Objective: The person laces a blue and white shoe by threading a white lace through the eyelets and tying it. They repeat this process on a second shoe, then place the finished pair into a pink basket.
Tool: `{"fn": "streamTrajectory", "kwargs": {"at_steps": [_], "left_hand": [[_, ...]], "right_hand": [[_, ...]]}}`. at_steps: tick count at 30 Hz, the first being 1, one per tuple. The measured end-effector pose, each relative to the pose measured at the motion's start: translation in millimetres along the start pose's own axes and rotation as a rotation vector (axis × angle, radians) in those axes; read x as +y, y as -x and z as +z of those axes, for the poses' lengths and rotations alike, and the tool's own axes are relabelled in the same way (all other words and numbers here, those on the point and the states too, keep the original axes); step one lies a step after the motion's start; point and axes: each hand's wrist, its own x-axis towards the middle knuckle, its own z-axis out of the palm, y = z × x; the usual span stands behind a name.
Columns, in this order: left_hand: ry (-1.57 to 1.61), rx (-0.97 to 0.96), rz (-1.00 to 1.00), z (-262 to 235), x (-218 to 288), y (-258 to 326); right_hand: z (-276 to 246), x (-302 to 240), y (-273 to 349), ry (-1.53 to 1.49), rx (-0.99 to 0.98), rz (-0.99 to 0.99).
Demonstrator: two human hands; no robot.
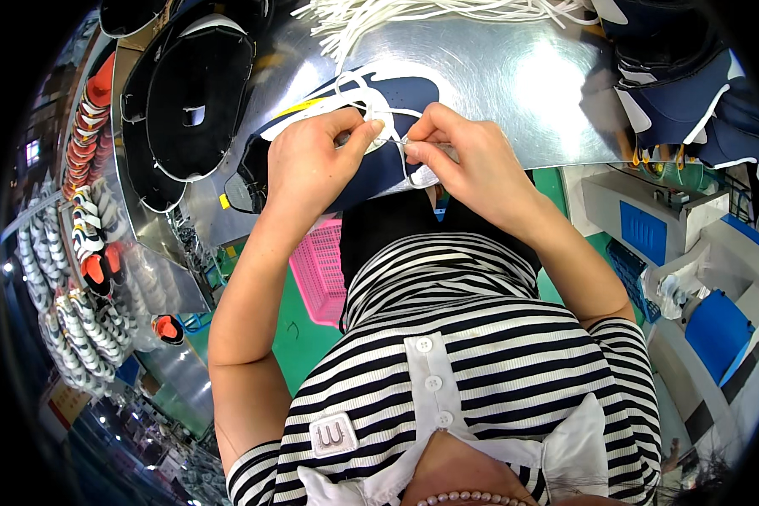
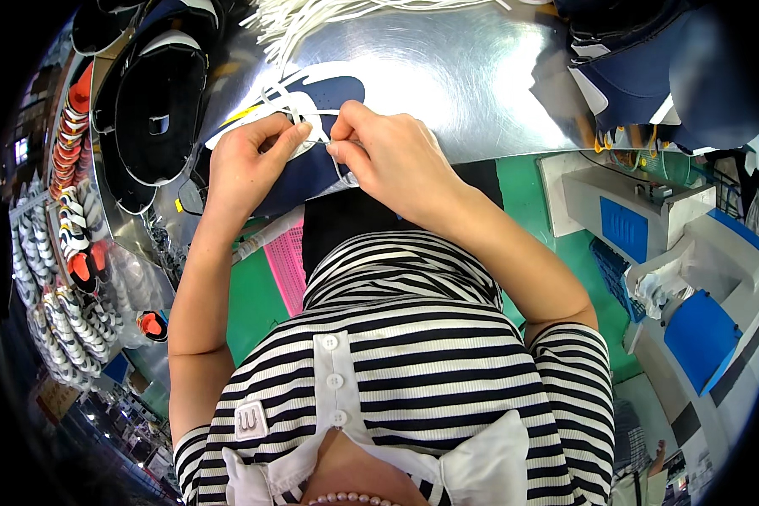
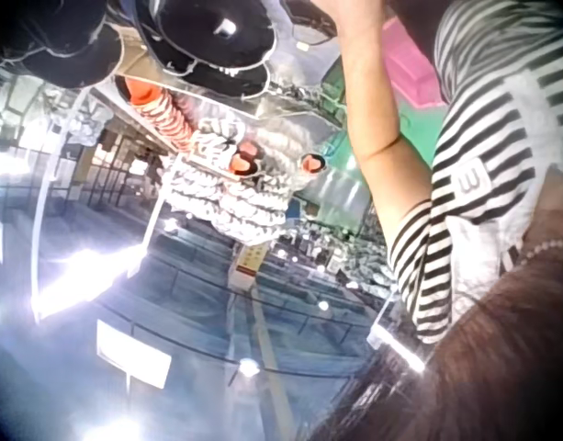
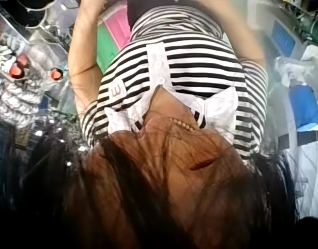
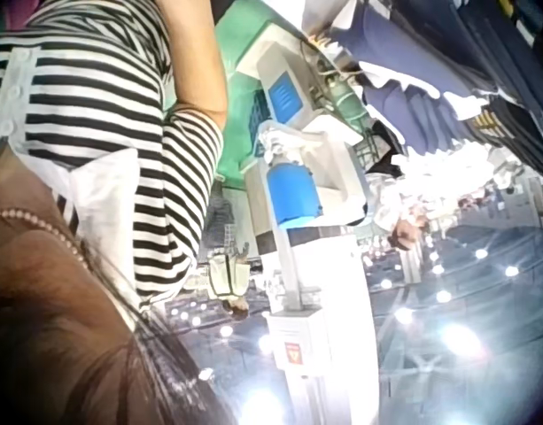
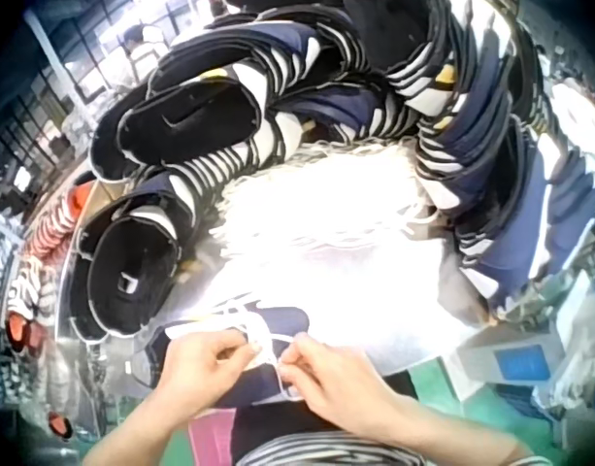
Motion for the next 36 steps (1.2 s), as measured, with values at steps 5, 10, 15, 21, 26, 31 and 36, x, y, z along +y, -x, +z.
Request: {"fn": "streamTrajectory", "kwargs": {"at_steps": [5,10,15,21,26,31,36], "left_hand": [[0.129,-0.054,0.026,-2,0,3],[0.273,-0.052,0.143,3,-7,16],[0.223,0.09,0.349,13,-12,20],[-0.231,0.306,0.725,-2,-23,50],[-0.113,0.369,0.695,3,-13,52],[0.278,-0.123,0.202,-15,-32,43],[0.62,-0.481,-0.24,-13,-29,25]], "right_hand": [[-2,-2,-4,0.18,-0.047,0.0],[10,-15,-18,0.498,-0.145,-0.01],[33,-18,-17,0.566,-0.052,0.009],[-53,-41,30,0.195,0.007,0.107],[-50,-11,1,-0.287,0.067,0.302],[-18,-14,-8,-0.298,0.196,0.144],[-1,-8,-5,-0.303,0.195,0.077]]}}
